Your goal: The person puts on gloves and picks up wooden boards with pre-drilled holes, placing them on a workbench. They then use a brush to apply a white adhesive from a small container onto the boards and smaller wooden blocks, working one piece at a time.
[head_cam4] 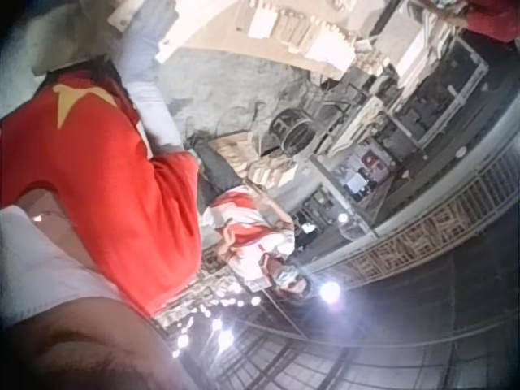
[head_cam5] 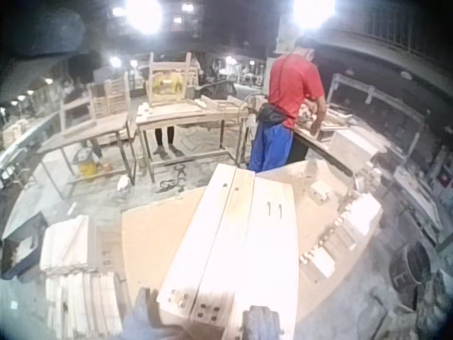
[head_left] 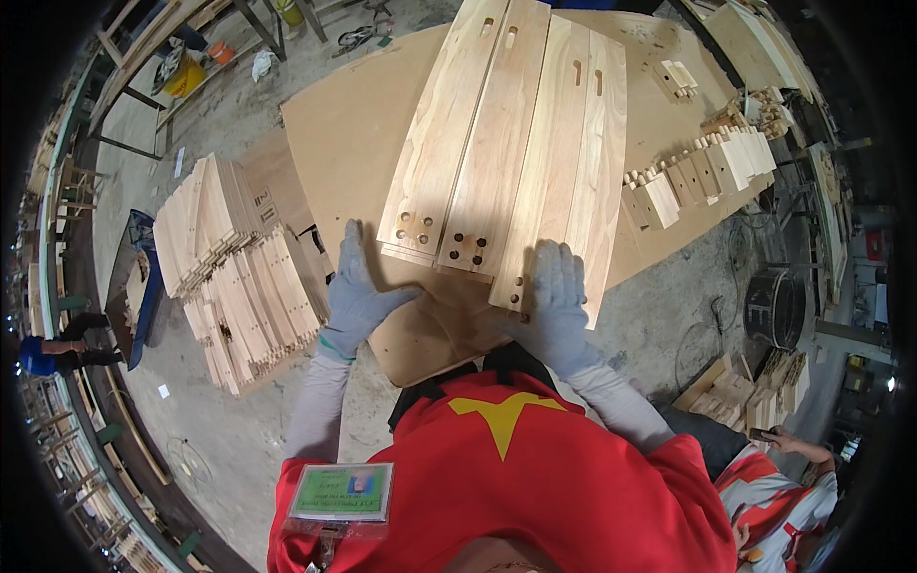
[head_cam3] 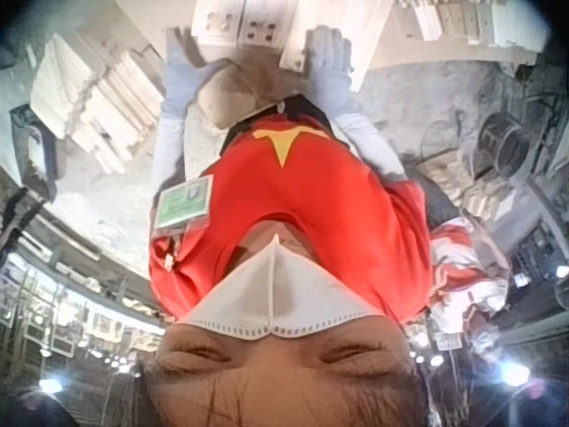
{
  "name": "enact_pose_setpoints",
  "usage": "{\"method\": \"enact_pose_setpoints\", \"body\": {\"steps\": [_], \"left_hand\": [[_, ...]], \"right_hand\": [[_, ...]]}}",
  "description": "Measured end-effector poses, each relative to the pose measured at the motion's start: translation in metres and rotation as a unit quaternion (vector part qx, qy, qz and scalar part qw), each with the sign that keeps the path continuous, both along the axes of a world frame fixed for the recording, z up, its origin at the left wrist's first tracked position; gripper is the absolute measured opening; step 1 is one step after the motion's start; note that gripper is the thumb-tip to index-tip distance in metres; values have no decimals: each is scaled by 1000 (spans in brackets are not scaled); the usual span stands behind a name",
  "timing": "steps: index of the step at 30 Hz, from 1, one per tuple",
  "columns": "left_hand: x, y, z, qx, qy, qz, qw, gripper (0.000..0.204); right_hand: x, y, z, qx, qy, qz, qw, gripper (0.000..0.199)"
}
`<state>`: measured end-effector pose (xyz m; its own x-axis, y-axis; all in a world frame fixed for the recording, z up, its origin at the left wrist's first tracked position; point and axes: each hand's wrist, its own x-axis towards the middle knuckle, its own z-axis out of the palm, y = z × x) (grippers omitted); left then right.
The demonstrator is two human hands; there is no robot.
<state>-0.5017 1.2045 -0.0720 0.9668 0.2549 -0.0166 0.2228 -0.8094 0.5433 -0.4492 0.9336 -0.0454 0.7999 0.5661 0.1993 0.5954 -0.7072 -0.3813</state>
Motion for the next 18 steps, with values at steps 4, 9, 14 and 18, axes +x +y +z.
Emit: {"method": "enact_pose_setpoints", "body": {"steps": [4, 9, 14, 18], "left_hand": [[25, -10, -4, -49, -28, 27, 998, 121], [35, -11, -11, 34, -61, 9, 997, 119], [52, -16, 1, -33, -60, -17, 998, 115], [57, -10, -10, 84, -132, -66, 985, 117]], "right_hand": [[12, 32, -17, -21, -59, -61, 996, 103], [31, 52, -14, -72, -36, -59, 995, 99], [57, 64, -18, -132, -59, -117, 983, 93], [72, 65, -10, -110, -30, -84, 990, 101]]}}
